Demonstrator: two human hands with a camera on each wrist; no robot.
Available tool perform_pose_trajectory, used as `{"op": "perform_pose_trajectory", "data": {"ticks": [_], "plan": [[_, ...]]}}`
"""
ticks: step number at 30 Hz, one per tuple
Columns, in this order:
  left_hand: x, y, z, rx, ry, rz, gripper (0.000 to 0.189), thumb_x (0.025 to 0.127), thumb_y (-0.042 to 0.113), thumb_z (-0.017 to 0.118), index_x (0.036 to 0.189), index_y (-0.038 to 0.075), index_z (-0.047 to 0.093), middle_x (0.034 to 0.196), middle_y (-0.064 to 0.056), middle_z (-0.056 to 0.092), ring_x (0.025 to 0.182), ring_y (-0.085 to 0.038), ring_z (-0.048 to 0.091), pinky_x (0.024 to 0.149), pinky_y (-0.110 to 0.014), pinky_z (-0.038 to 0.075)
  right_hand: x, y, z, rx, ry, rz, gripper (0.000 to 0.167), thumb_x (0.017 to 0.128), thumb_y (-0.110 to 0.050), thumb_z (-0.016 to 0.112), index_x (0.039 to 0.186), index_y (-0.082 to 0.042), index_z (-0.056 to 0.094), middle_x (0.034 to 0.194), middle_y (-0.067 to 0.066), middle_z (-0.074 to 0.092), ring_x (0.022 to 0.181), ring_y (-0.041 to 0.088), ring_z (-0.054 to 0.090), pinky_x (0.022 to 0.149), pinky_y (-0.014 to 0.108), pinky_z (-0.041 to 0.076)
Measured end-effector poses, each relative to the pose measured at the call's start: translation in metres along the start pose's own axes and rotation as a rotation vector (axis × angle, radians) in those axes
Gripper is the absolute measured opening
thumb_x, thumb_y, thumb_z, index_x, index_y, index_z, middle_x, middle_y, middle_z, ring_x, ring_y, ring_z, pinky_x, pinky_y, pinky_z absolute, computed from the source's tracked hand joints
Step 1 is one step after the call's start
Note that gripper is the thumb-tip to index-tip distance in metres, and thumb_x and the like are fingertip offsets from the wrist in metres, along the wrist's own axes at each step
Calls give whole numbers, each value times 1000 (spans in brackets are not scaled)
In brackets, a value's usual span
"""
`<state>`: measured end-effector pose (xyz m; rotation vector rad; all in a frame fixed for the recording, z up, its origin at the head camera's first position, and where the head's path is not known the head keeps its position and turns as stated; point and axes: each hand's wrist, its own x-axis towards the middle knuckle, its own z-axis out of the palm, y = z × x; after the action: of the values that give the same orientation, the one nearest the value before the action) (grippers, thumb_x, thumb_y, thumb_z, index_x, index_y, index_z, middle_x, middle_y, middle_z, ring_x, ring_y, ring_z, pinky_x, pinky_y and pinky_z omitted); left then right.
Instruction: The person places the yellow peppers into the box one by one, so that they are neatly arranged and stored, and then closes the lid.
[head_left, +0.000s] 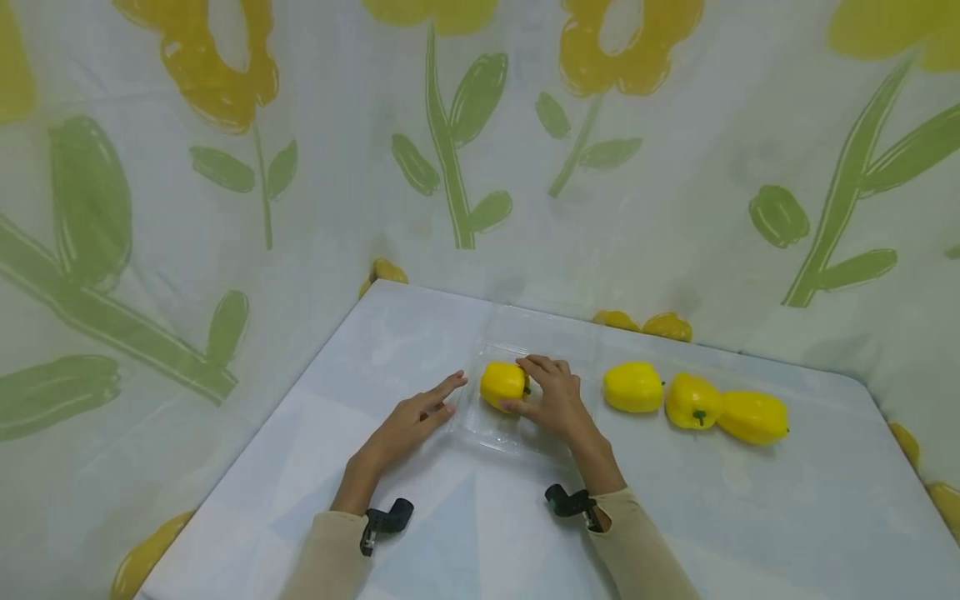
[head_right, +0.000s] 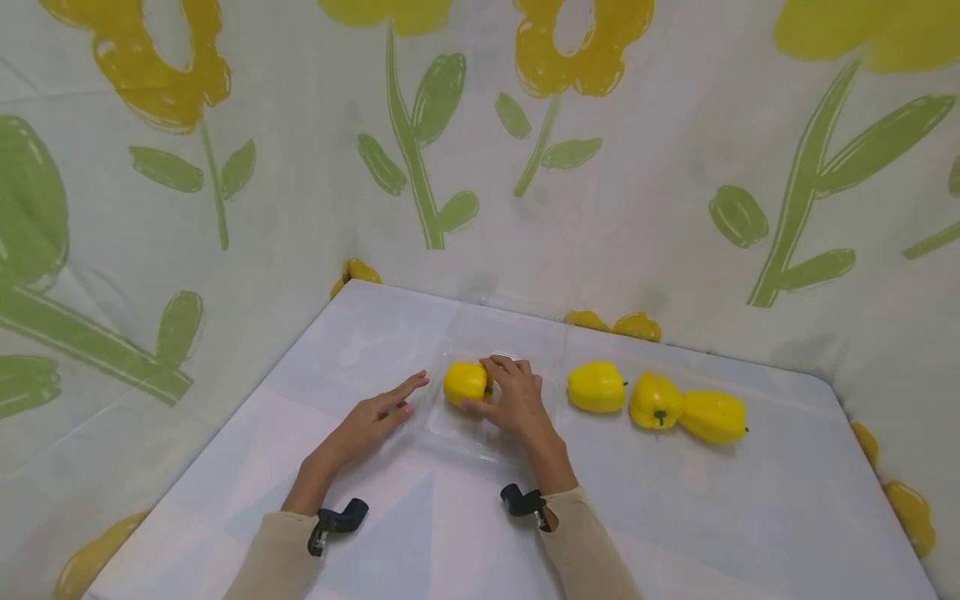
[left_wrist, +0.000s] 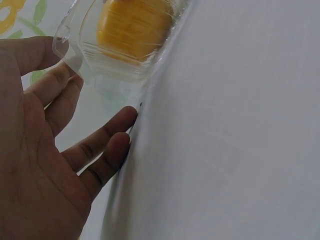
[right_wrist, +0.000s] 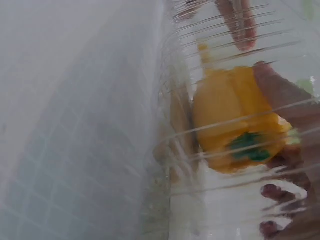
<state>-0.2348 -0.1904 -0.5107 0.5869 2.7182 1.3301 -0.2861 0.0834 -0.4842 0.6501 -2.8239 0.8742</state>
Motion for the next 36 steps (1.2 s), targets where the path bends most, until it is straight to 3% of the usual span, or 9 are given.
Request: {"op": "perform_pose_trajectory", "data": {"ticks": [6,12,18,27,36], "plan": [[0,-3,0,-10,2,20,51,106,35,50,156,31,38,157,27,28,124,-15,53,107,-49,38,-3,3,-6,45,29,-45,76,79,-47,84,142,-12,57,145,10,51,125,33,40,97,56,31],[-1,-4,-4,0,11,9,53,106,35,51,156,33,36,155,27,31,114,-15,56,103,-50,40,-8,3,-25,86,133,-119,66,81,-37,84,139,-15,60,142,8,55,122,29,43,95,53,32],[-2,-6,-8,0,5,2,53,106,34,51,157,34,35,156,26,31,111,-16,56,101,-50,41,-16,9,-45,74,202,-122,60,82,-32,85,135,-15,63,139,7,58,121,27,43,91,49,32],[-1,-10,-13,9,1,16,51,106,33,50,156,30,38,158,22,30,123,-21,54,104,-53,40,-28,19,-71,7,308,-87,58,81,-28,86,133,-13,65,137,9,60,119,28,45,91,54,30],[-6,-19,-16,31,28,63,51,105,29,53,155,25,41,158,13,34,133,-25,50,105,-54,40,-37,30,-78,-22,395,-85,57,79,-27,88,129,-10,67,133,9,63,116,30,47,86,51,30]]}}
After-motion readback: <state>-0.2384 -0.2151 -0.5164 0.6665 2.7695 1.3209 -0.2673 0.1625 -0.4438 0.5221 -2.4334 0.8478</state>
